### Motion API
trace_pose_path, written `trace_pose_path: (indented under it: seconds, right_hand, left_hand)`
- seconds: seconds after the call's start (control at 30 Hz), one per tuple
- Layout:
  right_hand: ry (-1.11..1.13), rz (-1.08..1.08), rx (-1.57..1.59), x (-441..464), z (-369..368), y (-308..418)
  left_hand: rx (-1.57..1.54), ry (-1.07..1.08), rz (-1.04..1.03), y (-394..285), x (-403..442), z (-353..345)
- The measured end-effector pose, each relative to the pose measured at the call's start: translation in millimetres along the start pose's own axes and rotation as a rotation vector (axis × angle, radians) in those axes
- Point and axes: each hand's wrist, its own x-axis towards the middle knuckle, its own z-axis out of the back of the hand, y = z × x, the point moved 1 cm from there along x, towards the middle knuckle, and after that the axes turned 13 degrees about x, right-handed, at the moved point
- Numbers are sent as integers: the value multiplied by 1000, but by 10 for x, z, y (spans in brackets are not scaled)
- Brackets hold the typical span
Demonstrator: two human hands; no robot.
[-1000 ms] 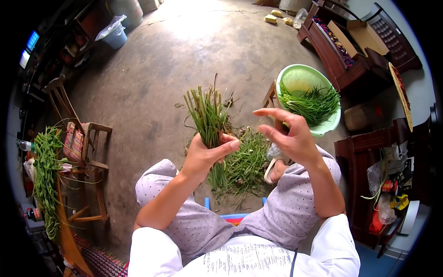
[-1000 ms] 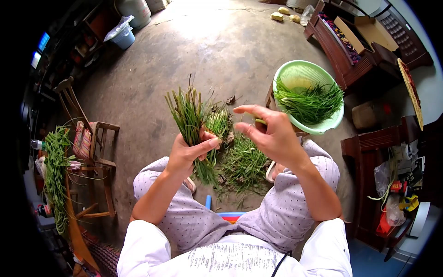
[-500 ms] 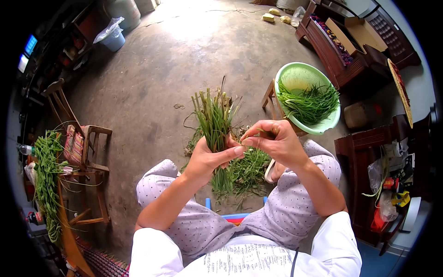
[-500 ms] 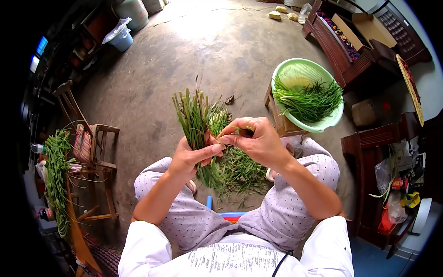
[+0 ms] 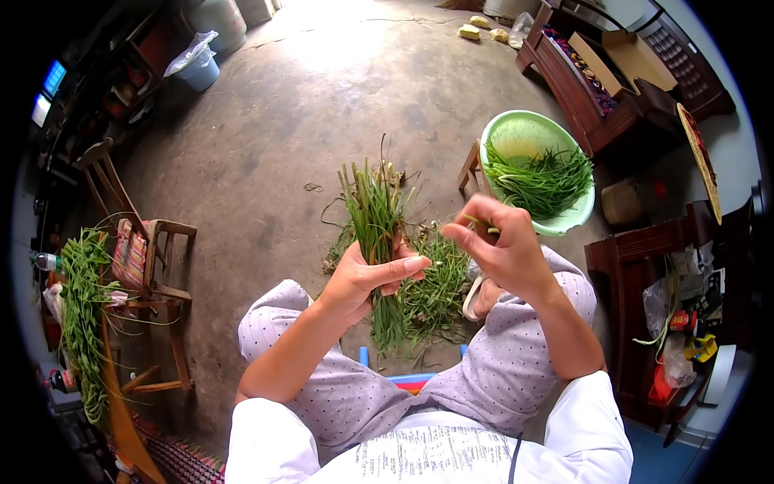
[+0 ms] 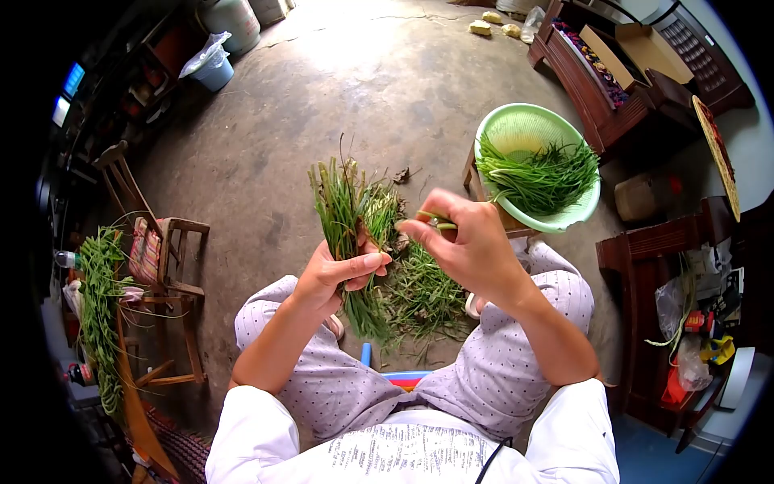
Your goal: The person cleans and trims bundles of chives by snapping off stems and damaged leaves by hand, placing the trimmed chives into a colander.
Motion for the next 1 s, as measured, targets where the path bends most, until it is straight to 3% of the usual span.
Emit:
trace_pose_path:
  seconds: [0.13, 0.3, 0.5, 0.57, 0.63, 0.7, 0.73, 0.87, 0.97, 1.0]
  right_hand:
    - [6, 83, 68, -28, -52, -17]
    - [128, -105, 292, -43, -50, 83]
    - [27, 2, 323, -34, -116, -47]
    - [227, -93, 299, -33, -104, 45]
    - [195, 272, 300, -1, -251, -134]
    - [92, 136, 398, -30, -214, -127]
    - [75, 80, 301, -27, -121, -66]
    - [-95, 81, 611, 38, 15, -96]
    - [-51, 61, 862, 53, 42, -123]
    - [-105, 34, 736, 46, 25, -96]
  left_hand:
    - [7, -14, -42, 18, 7, 1]
    - [12, -53, -63, 22, 4, -22]
    - [33, -46, -64, 52, 14, -5]
    - [29, -34, -101, 64, 11, -3]
    - [40, 0, -112, 85, 12, 1]
    - [53, 34, -121, 73, -8, -37]
    - [19, 5, -126, 37, -34, -88]
    - [-26, 53, -129, 62, -23, -48]
    - [-78, 108, -140, 139, 2, -14]
    - [-70, 147, -136, 107, 5, -23]
